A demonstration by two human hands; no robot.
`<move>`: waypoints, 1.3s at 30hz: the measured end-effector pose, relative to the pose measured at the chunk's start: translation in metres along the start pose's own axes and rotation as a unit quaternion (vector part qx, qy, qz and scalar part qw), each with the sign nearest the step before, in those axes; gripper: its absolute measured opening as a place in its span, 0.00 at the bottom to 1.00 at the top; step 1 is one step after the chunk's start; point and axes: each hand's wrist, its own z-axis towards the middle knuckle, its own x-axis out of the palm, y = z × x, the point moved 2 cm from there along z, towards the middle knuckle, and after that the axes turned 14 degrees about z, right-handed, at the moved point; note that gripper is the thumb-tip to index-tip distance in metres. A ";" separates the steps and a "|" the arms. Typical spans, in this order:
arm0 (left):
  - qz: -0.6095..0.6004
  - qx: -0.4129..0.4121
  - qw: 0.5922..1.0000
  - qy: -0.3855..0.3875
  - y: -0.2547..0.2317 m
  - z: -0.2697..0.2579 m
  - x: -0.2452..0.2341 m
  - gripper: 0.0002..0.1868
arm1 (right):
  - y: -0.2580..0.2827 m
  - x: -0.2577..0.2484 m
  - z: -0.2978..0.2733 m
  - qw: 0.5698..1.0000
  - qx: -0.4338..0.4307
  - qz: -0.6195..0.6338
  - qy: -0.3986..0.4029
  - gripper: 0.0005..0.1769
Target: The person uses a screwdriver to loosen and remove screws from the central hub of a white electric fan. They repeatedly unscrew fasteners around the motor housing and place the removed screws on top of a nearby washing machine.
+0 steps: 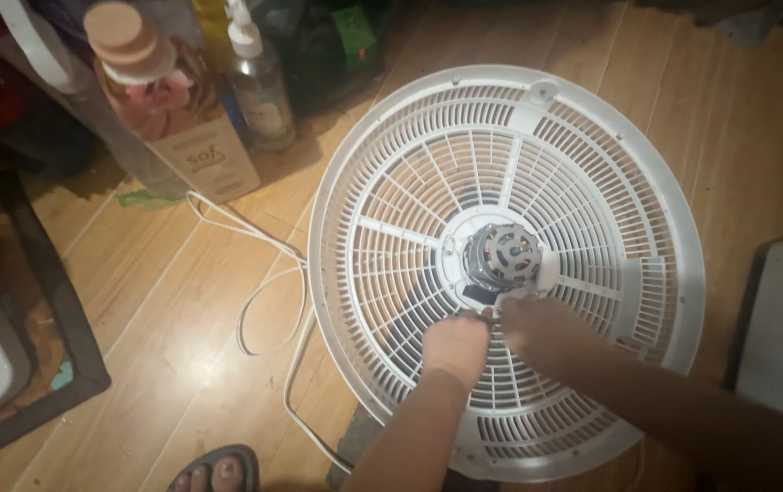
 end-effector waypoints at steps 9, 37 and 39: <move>-0.154 -0.118 0.979 -0.066 0.013 -0.008 -0.013 0.18 | -0.037 0.023 0.036 0.984 0.158 0.019 0.081 0.09; -0.147 -0.147 0.971 -0.120 0.021 -0.012 -0.020 0.17 | -0.052 0.024 0.020 0.851 0.394 0.345 -0.021 0.18; -0.135 -0.115 0.979 -0.103 0.016 -0.016 -0.015 0.13 | -0.041 0.013 0.012 0.909 0.325 0.255 -0.050 0.15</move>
